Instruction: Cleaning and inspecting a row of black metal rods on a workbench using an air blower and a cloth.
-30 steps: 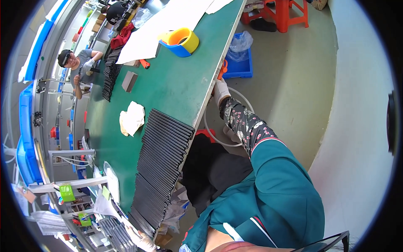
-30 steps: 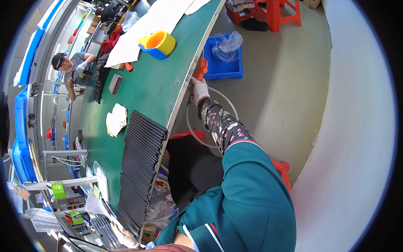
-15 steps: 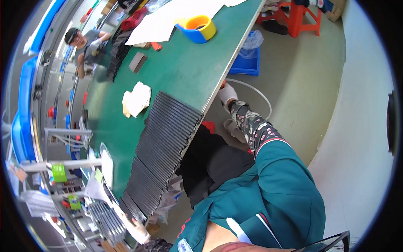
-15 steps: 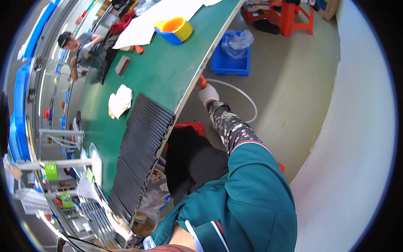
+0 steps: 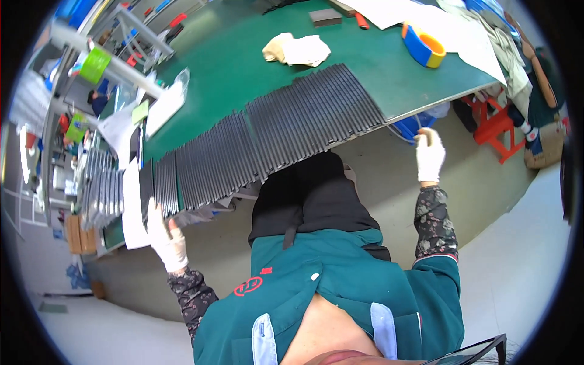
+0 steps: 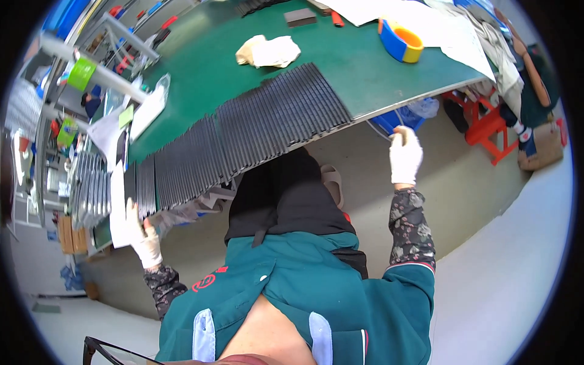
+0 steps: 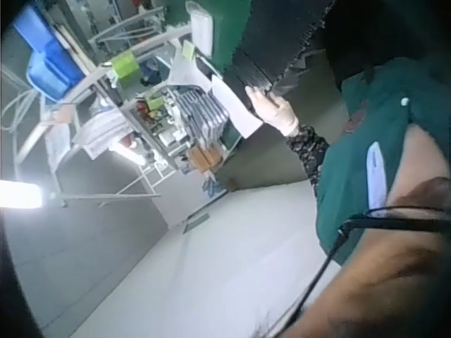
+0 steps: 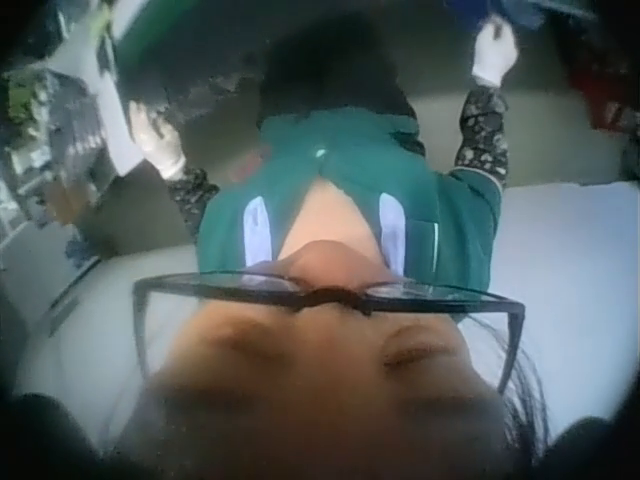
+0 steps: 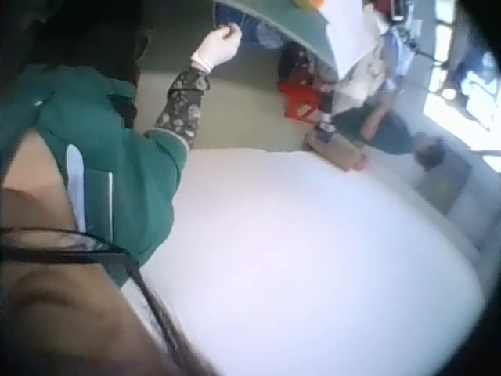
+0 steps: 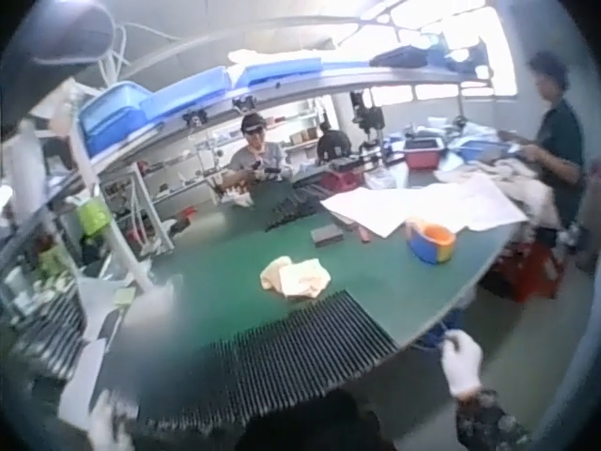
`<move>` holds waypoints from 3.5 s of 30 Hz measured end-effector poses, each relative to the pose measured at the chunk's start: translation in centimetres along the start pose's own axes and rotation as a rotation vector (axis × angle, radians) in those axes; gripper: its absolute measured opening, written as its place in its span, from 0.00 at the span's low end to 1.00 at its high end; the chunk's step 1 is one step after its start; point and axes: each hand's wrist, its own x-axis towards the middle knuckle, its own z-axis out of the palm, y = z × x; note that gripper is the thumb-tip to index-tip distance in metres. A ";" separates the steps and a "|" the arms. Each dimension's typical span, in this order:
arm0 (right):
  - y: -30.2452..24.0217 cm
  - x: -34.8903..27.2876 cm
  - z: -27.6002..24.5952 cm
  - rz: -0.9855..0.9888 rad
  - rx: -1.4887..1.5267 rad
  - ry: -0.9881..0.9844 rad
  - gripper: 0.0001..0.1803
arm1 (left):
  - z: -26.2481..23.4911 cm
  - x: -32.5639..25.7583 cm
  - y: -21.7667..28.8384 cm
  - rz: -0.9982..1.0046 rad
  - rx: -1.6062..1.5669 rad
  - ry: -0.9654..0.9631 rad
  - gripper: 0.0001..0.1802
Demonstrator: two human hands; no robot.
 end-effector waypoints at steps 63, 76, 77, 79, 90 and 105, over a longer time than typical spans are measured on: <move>-23.6 -1.4 9.3 -1.325 -0.172 -1.430 0.40 | 8.2 6.8 14.3 0.542 -0.737 -0.571 0.30; -25.1 0.7 14.6 -1.338 -0.282 -1.184 0.36 | 8.8 6.6 14.1 0.571 -0.706 -0.424 0.29; -25.0 0.5 14.6 -1.318 -0.281 -1.179 0.36 | 8.8 6.7 14.2 0.574 -0.700 -0.405 0.28; -25.5 -1.0 13.7 -1.366 -0.122 -1.290 0.37 | 8.8 6.3 14.0 0.562 -0.720 -0.455 0.22; -27.1 -6.0 14.7 -1.565 0.178 -1.675 0.42 | 9.3 4.6 15.0 0.463 -0.804 -0.518 0.16; -30.1 -8.9 19.2 -1.589 0.231 -1.562 0.46 | 9.3 4.9 14.8 0.487 -1.137 -0.448 0.13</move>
